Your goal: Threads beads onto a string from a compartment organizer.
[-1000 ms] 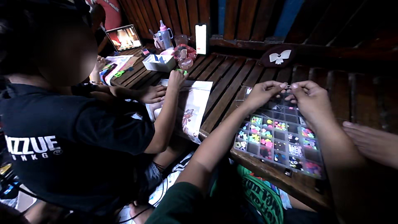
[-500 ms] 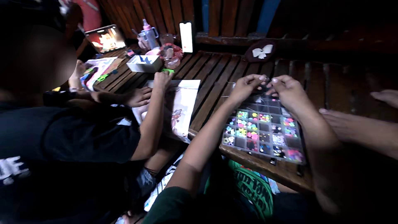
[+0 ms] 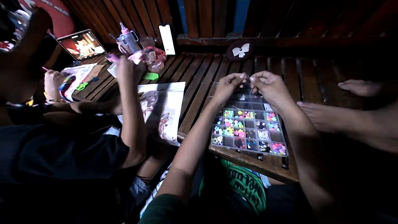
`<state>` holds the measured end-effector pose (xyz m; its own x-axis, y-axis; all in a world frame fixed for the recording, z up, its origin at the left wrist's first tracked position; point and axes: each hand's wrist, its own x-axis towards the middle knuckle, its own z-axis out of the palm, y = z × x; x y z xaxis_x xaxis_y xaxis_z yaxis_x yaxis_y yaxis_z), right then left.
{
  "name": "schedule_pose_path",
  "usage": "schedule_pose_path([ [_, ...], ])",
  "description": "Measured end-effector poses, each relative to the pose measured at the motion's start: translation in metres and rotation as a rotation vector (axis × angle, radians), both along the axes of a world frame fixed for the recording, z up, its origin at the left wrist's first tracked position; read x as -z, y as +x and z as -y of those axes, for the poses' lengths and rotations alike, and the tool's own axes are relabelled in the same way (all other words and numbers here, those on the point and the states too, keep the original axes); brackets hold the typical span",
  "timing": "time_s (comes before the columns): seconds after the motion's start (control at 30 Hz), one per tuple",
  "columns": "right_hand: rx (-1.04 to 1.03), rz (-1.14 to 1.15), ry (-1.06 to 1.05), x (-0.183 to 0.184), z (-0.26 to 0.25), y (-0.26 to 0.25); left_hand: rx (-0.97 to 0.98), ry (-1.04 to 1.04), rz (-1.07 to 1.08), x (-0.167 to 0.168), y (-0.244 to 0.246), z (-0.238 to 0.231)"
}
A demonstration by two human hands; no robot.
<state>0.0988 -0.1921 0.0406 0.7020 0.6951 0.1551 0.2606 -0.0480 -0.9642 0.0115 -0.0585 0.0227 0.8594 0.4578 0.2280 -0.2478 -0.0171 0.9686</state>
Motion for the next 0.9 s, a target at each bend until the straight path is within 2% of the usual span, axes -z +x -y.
schedule_pose_path([
  [0.13,-0.024,0.076,0.019,-0.0006,0.0037,0.0044,-0.002,-0.007,0.006,-0.0007,-0.0002,0.0005],
  [0.33,0.058,0.161,0.108,0.0003,0.0035,0.0067,0.078,0.02,-0.03,-0.0024,-0.0029,0.0025],
  [0.47,0.081,0.173,0.059,-0.0018,0.0043,0.004,0.117,0.029,-0.031,-0.0039,-0.0042,0.0043],
  [0.9,0.158,0.223,-0.017,-0.0058,0.0063,0.006,0.075,-0.022,-0.021,-0.004,-0.0026,0.0032],
])
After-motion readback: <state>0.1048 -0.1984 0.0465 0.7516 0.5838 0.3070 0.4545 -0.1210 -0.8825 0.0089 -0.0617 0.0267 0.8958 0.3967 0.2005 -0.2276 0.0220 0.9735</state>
